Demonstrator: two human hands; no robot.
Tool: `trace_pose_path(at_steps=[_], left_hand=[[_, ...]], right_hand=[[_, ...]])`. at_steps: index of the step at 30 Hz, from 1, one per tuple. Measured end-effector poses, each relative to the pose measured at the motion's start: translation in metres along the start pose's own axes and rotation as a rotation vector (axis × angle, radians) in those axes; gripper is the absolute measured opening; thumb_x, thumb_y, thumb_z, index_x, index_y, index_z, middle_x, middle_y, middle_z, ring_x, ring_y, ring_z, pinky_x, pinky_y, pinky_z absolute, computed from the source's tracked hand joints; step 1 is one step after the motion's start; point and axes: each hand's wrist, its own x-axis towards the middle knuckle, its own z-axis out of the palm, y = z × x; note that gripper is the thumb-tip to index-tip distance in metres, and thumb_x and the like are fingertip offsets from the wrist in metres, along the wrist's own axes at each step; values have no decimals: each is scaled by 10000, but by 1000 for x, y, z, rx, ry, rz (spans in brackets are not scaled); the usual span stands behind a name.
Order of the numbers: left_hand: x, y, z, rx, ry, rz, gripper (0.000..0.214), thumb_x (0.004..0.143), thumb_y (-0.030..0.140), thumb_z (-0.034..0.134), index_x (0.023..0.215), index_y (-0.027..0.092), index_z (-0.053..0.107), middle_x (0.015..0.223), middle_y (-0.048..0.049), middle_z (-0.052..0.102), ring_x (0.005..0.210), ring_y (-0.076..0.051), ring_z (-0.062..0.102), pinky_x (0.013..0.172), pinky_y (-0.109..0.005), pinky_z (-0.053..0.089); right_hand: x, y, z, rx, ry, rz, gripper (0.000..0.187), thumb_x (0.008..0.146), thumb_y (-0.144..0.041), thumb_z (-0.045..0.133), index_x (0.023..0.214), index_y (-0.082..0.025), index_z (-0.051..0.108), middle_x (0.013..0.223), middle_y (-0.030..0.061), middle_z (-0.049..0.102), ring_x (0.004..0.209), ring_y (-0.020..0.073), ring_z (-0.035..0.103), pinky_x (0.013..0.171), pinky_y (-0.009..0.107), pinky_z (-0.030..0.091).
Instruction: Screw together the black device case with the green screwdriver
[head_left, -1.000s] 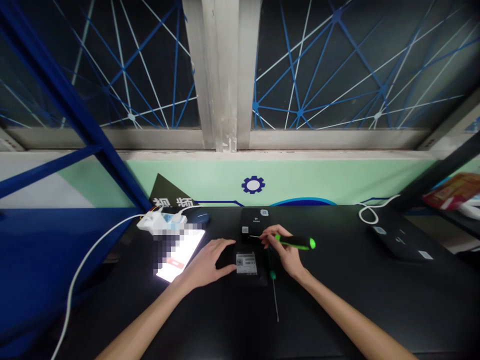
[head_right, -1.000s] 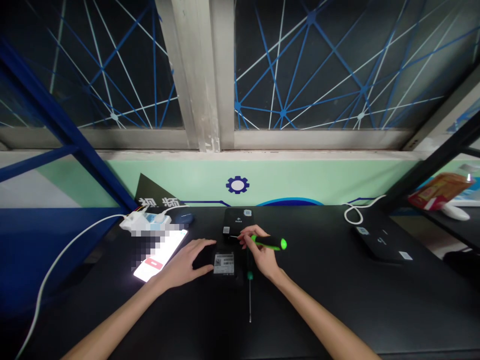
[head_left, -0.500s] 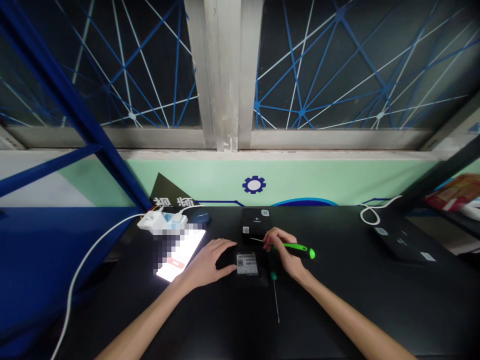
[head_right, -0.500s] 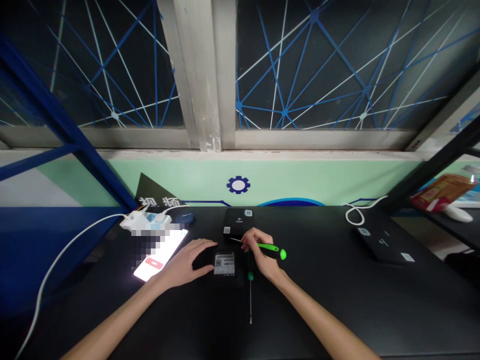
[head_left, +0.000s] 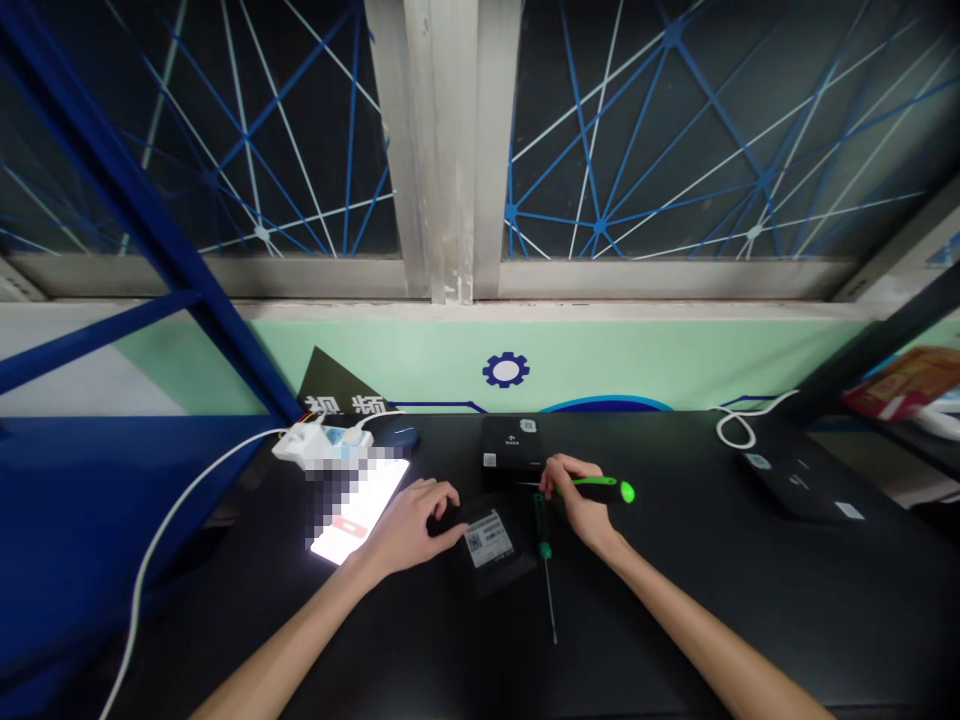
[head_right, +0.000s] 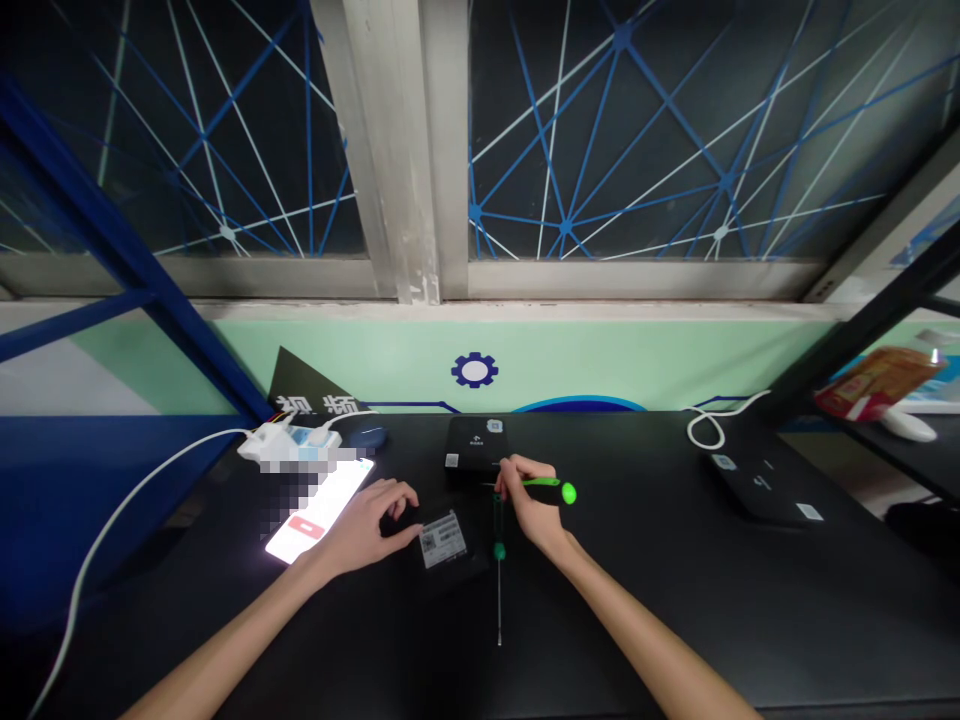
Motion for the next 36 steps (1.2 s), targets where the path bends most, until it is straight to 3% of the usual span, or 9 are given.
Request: trace_pose_path(at_steps=[4, 13, 18, 28, 36], left_hand=[[0, -1, 2, -21, -27, -48, 200, 881, 413, 605, 979, 239, 585, 658, 58, 491, 596, -138, 514, 543, -245, 328], [-1, -3, 3, -54, -41, -62, 232, 870, 426, 623, 1010, 243, 601, 658, 62, 510, 590, -126, 517, 556, -234, 337], [0, -3, 3, -65, -51, -62, 249, 868, 433, 630, 1030, 245, 611, 666, 61, 518, 595, -127, 520, 555, -234, 340], [0, -4, 3, -75, -42, -79, 270, 877, 461, 636, 1042, 248, 634, 691, 53, 540, 592, -124, 514, 554, -231, 350], [0, -5, 8, -39, -33, -113, 367, 929, 494, 567, 1217, 273, 618, 671, 48, 552, 616, -142, 540, 570, -237, 352]], right_hand=[[-3, 3, 3, -162, -97, -89, 419, 969, -353, 539, 587, -185, 580, 568, 4, 578, 518, 133, 517, 533, 260, 391], [-6, 6, 6, -213, -275, -217, 287, 952, -298, 561, 687, -195, 603, 683, 33, 651, 592, 151, 595, 599, 267, 453], [-6, 3, 4, -193, -286, -226, 301, 953, -312, 559, 683, -196, 623, 668, 36, 670, 593, 157, 622, 600, 266, 470], [-4, 1, 5, -46, -223, -118, 290, 932, -324, 612, 689, -178, 672, 661, 45, 679, 588, 165, 626, 596, 278, 491], [-4, -8, 3, 212, -350, -39, 344, 967, -364, 551, 745, -161, 716, 796, 88, 732, 716, 204, 673, 697, 319, 536]])
